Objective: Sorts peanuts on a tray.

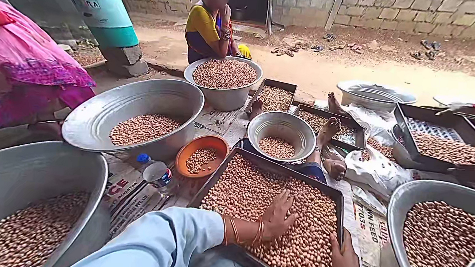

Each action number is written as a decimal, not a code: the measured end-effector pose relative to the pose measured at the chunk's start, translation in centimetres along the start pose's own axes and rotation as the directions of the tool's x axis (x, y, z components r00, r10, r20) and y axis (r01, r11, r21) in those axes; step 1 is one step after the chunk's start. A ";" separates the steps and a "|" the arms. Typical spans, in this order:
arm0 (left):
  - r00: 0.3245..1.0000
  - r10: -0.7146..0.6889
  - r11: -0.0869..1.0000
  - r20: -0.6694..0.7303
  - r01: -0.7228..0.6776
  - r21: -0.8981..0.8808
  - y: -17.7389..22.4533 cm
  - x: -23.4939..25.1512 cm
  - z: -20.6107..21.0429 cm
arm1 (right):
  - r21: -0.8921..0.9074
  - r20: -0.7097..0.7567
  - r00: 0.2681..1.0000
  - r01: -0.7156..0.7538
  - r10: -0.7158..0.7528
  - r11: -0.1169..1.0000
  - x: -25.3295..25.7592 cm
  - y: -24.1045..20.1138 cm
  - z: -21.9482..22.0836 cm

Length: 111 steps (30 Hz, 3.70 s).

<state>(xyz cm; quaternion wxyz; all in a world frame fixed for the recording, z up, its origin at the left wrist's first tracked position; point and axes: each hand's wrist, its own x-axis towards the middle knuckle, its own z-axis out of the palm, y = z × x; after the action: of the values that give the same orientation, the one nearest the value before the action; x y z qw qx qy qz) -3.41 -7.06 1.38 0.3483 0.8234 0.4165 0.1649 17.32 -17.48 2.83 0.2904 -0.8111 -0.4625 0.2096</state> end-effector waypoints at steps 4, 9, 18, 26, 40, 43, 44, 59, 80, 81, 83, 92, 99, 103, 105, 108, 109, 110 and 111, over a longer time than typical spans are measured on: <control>0.940 0.110 0.948 0.322 -0.196 0.249 -1.3 -4.6 -2.0 | -0.003 0.018 1.000 0.009 -0.009 1.000 0.1 0.0 0.1; 0.985 -0.063 0.790 0.160 -0.049 0.612 -10.3 -6.8 -9.0 | -0.037 0.025 1.000 0.019 -0.018 0.999 0.7 -0.3 0.3; 0.913 -0.400 0.848 -0.084 0.403 0.343 -6.6 1.2 -6.4 | -0.188 -0.179 0.873 0.423 -0.454 0.887 0.6 -0.9 0.4; 0.831 -0.206 0.941 0.516 0.022 0.339 4.3 -1.7 -6.4 | -0.212 0.112 0.717 0.693 -0.688 0.689 5.1 -6.4 0.0; 0.717 -0.601 0.787 -0.354 0.608 -0.107 -11.7 0.1 -16.9 | -0.393 0.680 0.639 0.732 -0.360 0.556 4.9 -16.4 16.6; 0.738 -0.578 0.799 -0.349 0.598 -0.059 -11.4 -0.2 -16.7 | -0.284 0.840 0.467 0.813 -0.276 0.509 1.3 -18.2 17.0; 0.741 -0.574 0.800 -0.349 0.598 -0.047 -11.4 -0.4 -16.9 | -0.219 0.875 0.391 0.846 -0.286 0.486 0.0 -18.2 16.6; 0.748 -0.499 0.842 -0.438 0.539 -0.040 -12.4 0.1 -15.2 | -0.513 0.623 0.635 0.772 -0.456 0.374 6.4 -8.6 5.7; 0.747 -0.500 0.842 -0.438 0.538 -0.042 -12.3 -0.1 -15.1 | -0.491 0.765 0.583 0.803 -0.273 0.337 2.4 -7.9 0.2; 0.747 -0.496 0.843 -0.443 0.537 -0.039 -12.4 0.0 -15.1 | -0.511 0.746 0.604 0.789 -0.280 0.340 3.9 -7.9 0.8; 0.739 -0.493 0.840 -0.458 0.541 -0.031 -12.6 0.0 -15.0 | -0.558 0.706 0.655 0.748 -0.269 0.358 5.9 -9.4 3.6; 0.723 -0.533 0.809 -0.439 0.588 -0.013 -12.1 -1.7 -15.7 | -0.258 0.724 0.568 0.749 -0.391 0.611 2.0 -16.4 16.9; 0.763 -0.522 0.822 -0.380 0.569 0.012 -10.9 -1.0 -16.0 | -0.228 0.846 0.388 0.884 -0.367 0.409 -2.5 -9.5 5.1; 0.765 -0.524 0.819 -0.373 0.573 0.025 -11.0 -0.5 -15.8 | -0.496 0.717 0.619 0.776 -0.320 0.390 1.5 -6.9 0.8; 0.760 -0.530 0.814 -0.375 0.581 0.027 -11.0 -0.6 -15.8 | -0.575 0.680 0.689 0.714 -0.252 0.400 4.6 -7.4 1.7; 0.747 -0.528 0.806 -0.404 0.591 0.040 -11.6 -0.6 -15.6 | -0.625 0.629 0.752 0.641 -0.200 0.446 6.7 -10.5 6.5; 0.742 -0.527 0.803 -0.416 0.594 0.042 -11.8 -0.7 -15.4 | -0.625 0.609 0.765 0.625 -0.208 0.467 6.7 -11.5 8.7; 0.736 -0.524 0.801 -0.428 0.597 0.045 -12.0 -0.7 -15.4 | -0.608 0.593 0.773 0.613 -0.225 0.505 6.8 -12.7 11.0; 0.735 -0.520 0.801 -0.436 0.596 0.048 -12.2 -0.8 -15.5 | -0.568 0.583 0.772 0.610 -0.253 0.553 6.5 -13.7 13.1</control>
<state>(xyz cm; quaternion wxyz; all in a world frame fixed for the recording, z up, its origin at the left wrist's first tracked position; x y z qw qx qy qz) -19.55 4.01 3.62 0.2110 0.6359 0.7206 0.1782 3.87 -2.61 1.74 -0.1266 -0.6436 -0.7479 0.1017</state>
